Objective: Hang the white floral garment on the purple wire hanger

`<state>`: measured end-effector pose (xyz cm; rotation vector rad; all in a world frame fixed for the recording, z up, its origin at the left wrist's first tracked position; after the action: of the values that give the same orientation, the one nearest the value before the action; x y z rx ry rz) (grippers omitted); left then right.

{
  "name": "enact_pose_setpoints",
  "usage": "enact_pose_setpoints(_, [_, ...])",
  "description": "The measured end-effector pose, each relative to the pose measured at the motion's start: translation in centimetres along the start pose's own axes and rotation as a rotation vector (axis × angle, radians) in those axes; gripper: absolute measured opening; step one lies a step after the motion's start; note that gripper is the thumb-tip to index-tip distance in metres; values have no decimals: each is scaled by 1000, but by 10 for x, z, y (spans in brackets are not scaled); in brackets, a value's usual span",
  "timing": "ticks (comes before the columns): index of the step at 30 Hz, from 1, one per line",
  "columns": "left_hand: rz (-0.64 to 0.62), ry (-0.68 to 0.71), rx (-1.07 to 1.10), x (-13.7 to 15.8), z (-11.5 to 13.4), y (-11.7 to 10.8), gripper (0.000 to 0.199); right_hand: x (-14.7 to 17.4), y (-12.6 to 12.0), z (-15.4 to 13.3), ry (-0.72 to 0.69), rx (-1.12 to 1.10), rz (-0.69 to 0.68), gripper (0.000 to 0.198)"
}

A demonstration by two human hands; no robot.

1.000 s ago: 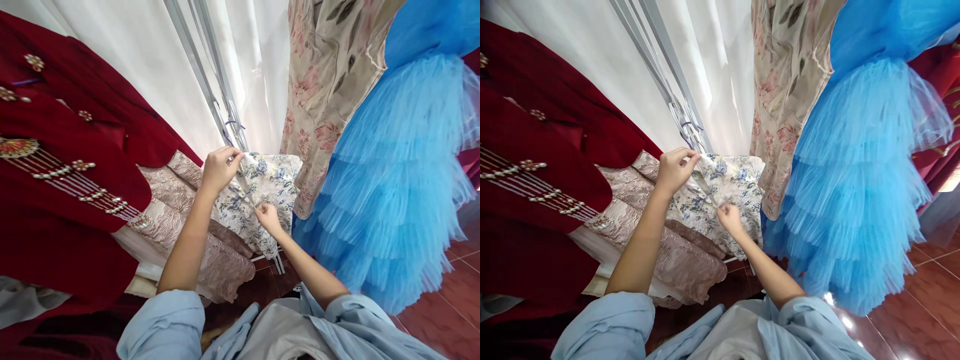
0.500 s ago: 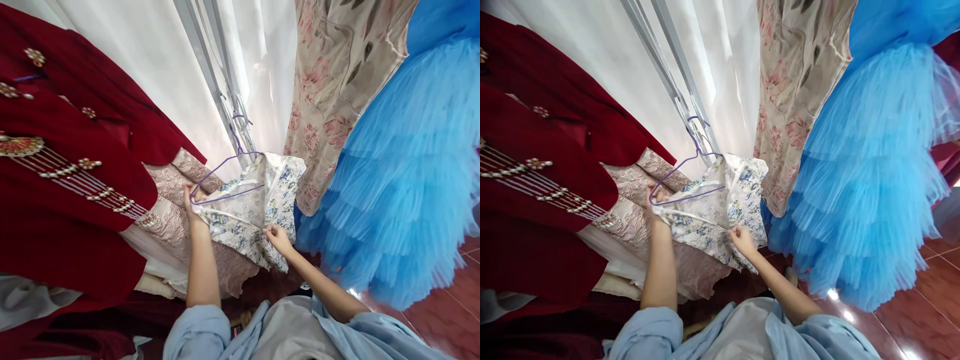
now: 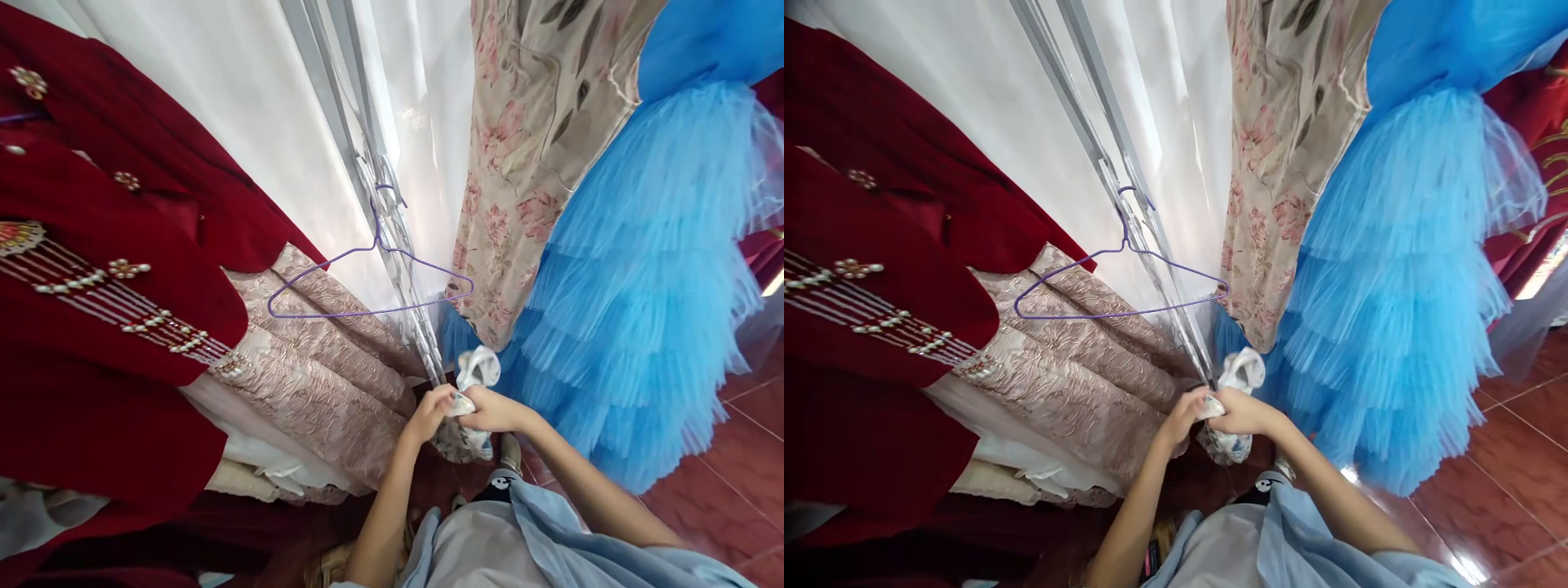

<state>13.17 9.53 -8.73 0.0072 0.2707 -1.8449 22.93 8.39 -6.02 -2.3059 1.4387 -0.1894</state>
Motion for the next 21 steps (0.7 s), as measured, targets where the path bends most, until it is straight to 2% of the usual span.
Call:
enact_pose_setpoints(2, [-30, -40, -2, 13, -13, 10, 59, 11, -36, -6, -5, 98, 14, 6])
enact_pose_setpoints(5, [-1, -153, -16, 28, -34, 10, 49, 8, -113, -20, -28, 148, 241, 2])
enact_pose_setpoints(9, [195, -291, -29, 45, -43, -22, 47, -21, -216, -45, -154, 50, 662, 6])
enact_pose_setpoints(11, [288, -299, -13, 54, -34, -40, 45, -49, -244, -59, -232, 6, 768, 5])
enact_pose_setpoints(13, [336, -267, 8, 62, -18, -53, 42, -87, -249, -73, -298, -74, 742, 5])
enact_pose_setpoints(15, [383, -235, 16, 68, -3, -64, 40, -126, -235, -83, -296, -214, 605, 8])
enact_pose_setpoints(17, [434, -214, -13, 76, 7, -77, 39, -156, -213, -87, -222, -356, 456, 13])
enact_pose_setpoints(19, [492, -203, -63, 83, 13, -96, 38, -172, -196, -86, -130, -436, 376, 14])
enact_pose_setpoints(21, [560, -202, -121, 89, 17, -122, 36, -176, -189, -82, -69, -468, 360, 12])
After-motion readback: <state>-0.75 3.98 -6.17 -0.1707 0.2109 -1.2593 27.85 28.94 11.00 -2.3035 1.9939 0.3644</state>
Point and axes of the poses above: each hand's wrist, its own x-axis away from the middle knuckle, its own y-axis out of the palm, z = x × y, the point moved 8 cm from there along -x, towards the middle knuckle, and after that the axes turned 15 degrees about z, right-handed, at the moved point
